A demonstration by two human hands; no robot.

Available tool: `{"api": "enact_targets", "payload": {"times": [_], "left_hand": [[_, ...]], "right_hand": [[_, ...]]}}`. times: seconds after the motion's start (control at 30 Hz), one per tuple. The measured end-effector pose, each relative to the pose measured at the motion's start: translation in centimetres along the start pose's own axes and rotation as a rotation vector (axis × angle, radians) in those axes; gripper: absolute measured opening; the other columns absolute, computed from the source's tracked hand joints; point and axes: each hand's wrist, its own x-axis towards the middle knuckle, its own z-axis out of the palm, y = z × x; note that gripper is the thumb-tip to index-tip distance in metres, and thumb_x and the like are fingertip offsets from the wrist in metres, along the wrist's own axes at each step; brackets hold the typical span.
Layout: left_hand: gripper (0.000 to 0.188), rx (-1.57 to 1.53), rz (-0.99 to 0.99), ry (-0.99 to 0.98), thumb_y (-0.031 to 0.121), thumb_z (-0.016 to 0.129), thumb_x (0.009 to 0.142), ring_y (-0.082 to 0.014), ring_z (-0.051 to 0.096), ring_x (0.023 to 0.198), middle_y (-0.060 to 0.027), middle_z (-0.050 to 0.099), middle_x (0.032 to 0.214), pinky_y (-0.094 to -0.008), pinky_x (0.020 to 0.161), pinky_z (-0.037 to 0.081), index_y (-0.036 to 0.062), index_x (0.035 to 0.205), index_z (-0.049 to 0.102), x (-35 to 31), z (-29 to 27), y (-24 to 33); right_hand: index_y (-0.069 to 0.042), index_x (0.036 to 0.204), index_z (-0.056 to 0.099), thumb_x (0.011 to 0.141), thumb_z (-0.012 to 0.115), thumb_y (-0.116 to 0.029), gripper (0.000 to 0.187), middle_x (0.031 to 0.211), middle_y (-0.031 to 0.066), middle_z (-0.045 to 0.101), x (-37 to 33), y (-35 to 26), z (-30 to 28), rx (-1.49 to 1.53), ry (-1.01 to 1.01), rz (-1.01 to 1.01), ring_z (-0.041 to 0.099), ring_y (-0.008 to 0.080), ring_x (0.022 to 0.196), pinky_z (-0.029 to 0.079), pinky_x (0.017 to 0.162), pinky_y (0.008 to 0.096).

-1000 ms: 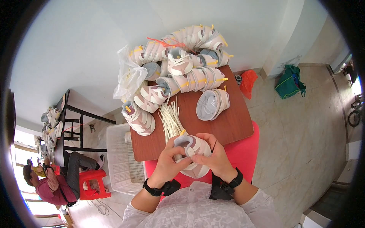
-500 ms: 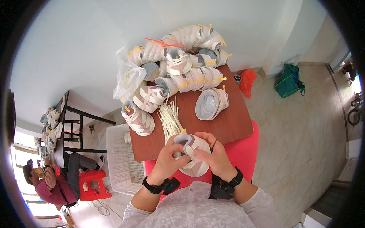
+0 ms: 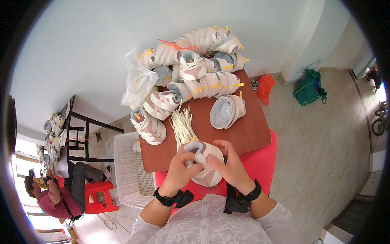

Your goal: Lacing and assembling shoe components in a footwear manufacturing facility.

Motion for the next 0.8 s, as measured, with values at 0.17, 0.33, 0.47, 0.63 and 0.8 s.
{"api": "enact_targets", "payload": {"times": [0.17,0.33,0.47,0.63,0.8], "left_hand": [[0.012,-0.078,-0.146,0.156,0.004,0.07,0.071,-0.0251,0.049,0.114,-0.0127,0.049,0.122,-0.0323,0.095,0.038,0.0007,0.08,0.064,0.3,-0.9,-0.5],[0.012,-0.133,-0.16,0.227,0.004,0.071,0.071,-0.0233,0.051,0.111,-0.0113,0.049,0.118,-0.0315,0.093,0.04,0.0007,0.08,0.064,0.0,-0.3,-0.9],[0.012,-0.125,-0.085,0.292,0.005,0.071,0.07,-0.0234,0.051,0.11,-0.0115,0.049,0.118,-0.0318,0.092,0.04,0.0014,0.079,0.064,-0.2,0.0,-0.7],[0.012,-0.049,-0.05,0.323,0.005,0.071,0.069,-0.0238,0.051,0.109,-0.0116,0.049,0.117,-0.0325,0.091,0.041,0.002,0.079,0.064,-0.5,0.0,-0.7],[0.014,-0.001,0.0,0.339,0.005,0.071,0.069,-0.024,0.052,0.107,-0.0117,0.05,0.116,-0.0328,0.09,0.042,0.0019,0.081,0.066,-0.5,0.2,-0.6]], "right_hand": [[0.002,0.107,0.052,0.086,0.054,-0.002,0.022,0.095,0.0163,0.052,-1.0,-1.4,-1.0,-0.719,0.151,-0.373,0.057,0.0278,0.083,0.047,0.071,0.034],[-0.003,0.095,0.061,0.08,0.058,0.001,0.016,0.091,0.0141,0.051,-1.9,-2.3,0.8,-0.853,0.051,-0.487,0.058,0.0261,0.072,0.047,0.059,0.0345],[-0.005,0.092,0.063,0.076,0.063,0.0,0.017,0.093,0.0132,0.053,-1.5,-1.9,1.7,-0.814,0.119,-0.524,0.058,0.0254,0.065,0.048,0.056,0.0343],[-0.005,0.089,0.063,0.074,0.065,-0.002,0.016,0.105,0.0138,0.055,-1.0,-1.6,1.9,-0.815,0.126,-0.509,0.059,0.0249,0.062,0.05,0.056,0.0344],[-0.005,0.089,0.063,0.074,0.066,-0.002,0.015,0.108,0.0128,0.055,-0.8,-1.4,1.9,-0.85,0.103,-0.513,0.061,0.0237,0.065,0.051,0.058,0.035]]}}
